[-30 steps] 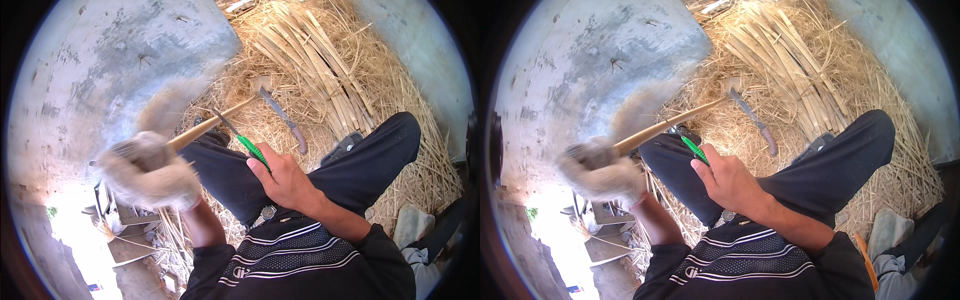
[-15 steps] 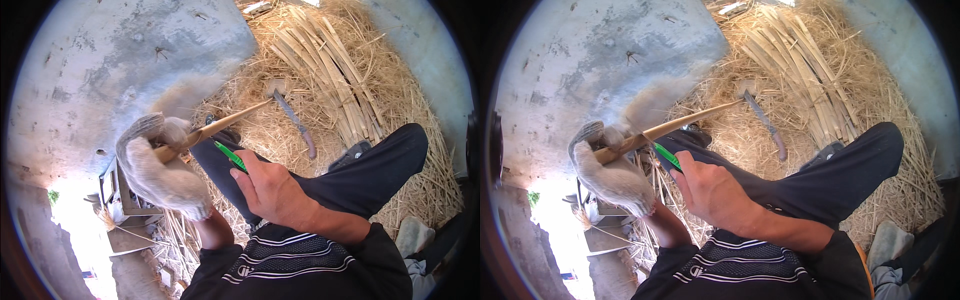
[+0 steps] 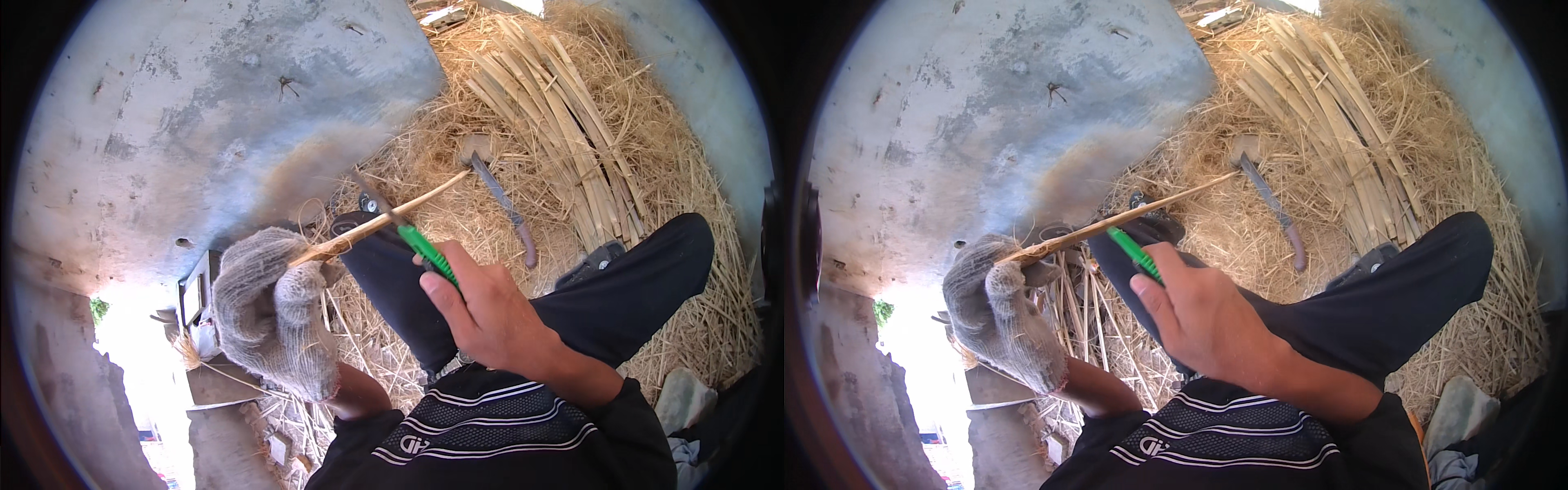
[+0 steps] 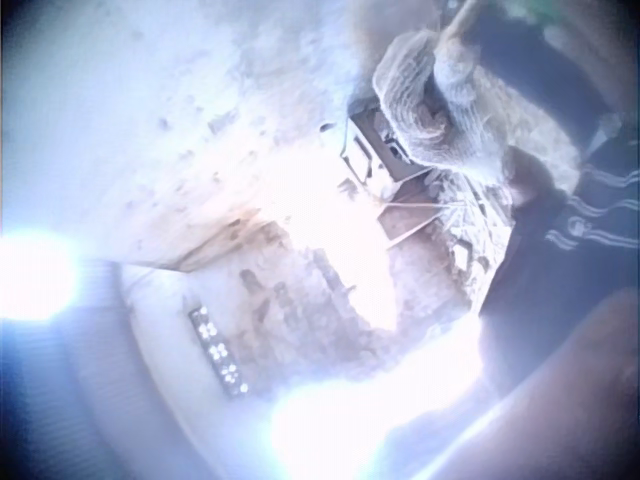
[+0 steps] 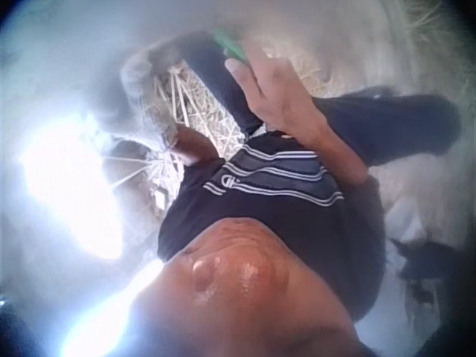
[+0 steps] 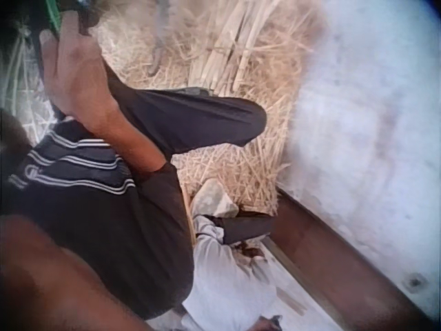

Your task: The person sits on a straw-covered floor and uses a green utility knife to shave the surface of a long bamboo stick. They hold the stick with a gloved left hand and scrape it with the knife in their right hand, creating thin shavings.

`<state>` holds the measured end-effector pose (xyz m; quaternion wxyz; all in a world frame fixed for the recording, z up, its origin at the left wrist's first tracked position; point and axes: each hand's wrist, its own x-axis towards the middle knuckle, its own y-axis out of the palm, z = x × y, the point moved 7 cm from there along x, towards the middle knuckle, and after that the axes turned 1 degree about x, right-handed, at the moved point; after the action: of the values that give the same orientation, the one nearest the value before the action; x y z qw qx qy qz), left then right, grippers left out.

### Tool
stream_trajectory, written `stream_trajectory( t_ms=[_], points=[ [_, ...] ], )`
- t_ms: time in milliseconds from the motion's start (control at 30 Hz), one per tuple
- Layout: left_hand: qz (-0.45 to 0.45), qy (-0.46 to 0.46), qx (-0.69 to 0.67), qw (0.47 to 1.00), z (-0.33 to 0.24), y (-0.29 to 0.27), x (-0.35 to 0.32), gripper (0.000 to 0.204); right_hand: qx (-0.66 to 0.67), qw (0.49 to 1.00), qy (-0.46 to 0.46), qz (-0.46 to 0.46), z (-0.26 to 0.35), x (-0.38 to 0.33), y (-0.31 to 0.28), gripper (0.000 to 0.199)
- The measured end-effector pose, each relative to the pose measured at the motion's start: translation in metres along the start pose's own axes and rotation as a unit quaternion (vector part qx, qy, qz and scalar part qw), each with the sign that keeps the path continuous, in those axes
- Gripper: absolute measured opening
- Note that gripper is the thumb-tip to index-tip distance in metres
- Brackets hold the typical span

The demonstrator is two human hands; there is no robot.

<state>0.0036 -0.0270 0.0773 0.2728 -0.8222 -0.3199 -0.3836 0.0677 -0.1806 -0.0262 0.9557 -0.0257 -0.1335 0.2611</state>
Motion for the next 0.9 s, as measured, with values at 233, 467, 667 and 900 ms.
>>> stream_trajectory(
  t_ms=[233,467,667,900],
  points=[
    [0.002,0.006,0.009,1.0,-0.001,0.003,-0.007,0.029,-0.06,0.996,-0.063,-0.024,0.022,-0.023,0.014,0.026],
    [-0.023,0.023,0.041,0.999,-0.013,0.019,-0.017,0.027,-0.111,0.993,0.029,-0.031,-0.011,-0.016,0.005,0.023],
    [-0.034,-0.077,0.125,0.989,-0.019,0.029,-0.02,0.021,-0.075,0.994,0.0,-0.074,-0.012,-0.011,0.017,0.022],
    [0.25,0.07,0.264,0.929,-0.001,0.024,-0.008,0.021,-0.045,0.991,-0.07,-0.103,0.0,-0.017,0.005,0.019]
  ],
)
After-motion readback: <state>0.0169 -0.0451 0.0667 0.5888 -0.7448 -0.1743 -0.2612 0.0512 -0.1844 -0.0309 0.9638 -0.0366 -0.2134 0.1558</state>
